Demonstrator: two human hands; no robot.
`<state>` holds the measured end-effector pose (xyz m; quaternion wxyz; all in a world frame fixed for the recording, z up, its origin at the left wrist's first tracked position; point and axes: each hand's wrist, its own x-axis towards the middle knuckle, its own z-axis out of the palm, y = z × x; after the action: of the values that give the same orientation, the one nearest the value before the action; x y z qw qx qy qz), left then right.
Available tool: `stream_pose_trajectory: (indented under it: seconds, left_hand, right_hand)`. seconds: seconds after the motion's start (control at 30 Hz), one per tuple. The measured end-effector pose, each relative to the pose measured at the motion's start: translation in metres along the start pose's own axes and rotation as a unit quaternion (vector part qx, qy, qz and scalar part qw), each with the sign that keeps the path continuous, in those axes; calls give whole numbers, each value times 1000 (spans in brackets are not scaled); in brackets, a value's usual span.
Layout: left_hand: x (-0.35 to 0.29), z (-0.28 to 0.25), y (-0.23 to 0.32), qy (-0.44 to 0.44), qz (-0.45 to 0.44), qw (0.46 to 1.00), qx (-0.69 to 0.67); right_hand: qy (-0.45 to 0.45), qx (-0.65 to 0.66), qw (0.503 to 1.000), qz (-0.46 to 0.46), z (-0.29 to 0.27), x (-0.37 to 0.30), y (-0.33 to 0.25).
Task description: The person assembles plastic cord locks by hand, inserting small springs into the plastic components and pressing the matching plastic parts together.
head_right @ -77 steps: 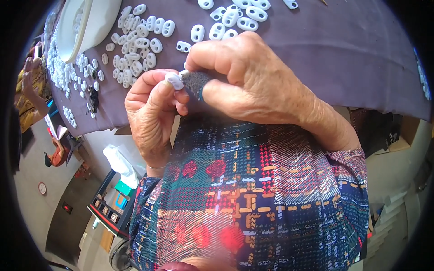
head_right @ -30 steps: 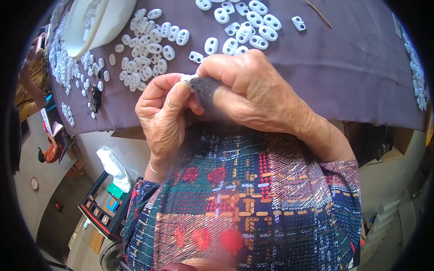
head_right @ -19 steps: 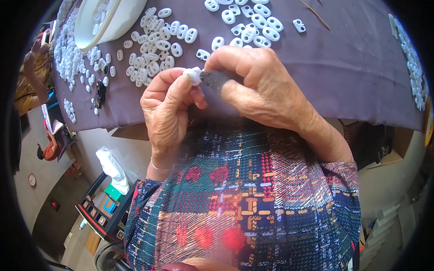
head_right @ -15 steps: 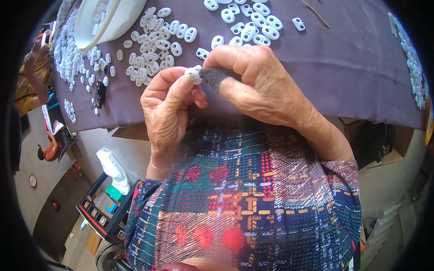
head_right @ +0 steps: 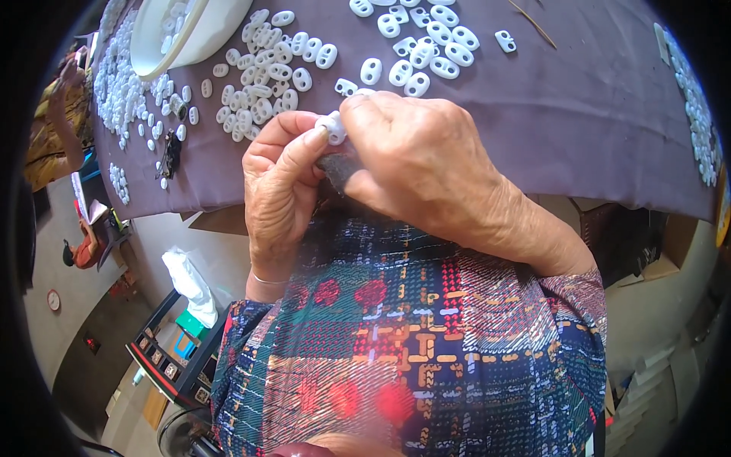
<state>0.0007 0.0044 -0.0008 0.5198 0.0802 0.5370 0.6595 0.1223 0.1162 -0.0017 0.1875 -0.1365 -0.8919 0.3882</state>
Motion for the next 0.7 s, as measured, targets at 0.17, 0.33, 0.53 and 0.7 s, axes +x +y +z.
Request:
stream_pose_trajectory:
  seconds: [0.17, 0.33, 0.53, 0.7]
  left_hand:
    - [-1, 2, 2, -2, 12, 1000, 25]
    - [-2, -1, 1, -8, 8, 1000, 27]
    - [-2, 0, -2, 5, 13, 999, 37]
    - [-4, 1, -1, 7, 7, 999, 35]
  right_hand:
    - [6, -70, 998, -6, 2, -2, -3]
    - [-15, -84, 996, -11, 0, 0, -2]
    - [-56, -110, 992, 10, -3, 3, -4]
    - [-50, -93, 994, -7, -2, 3, -1]
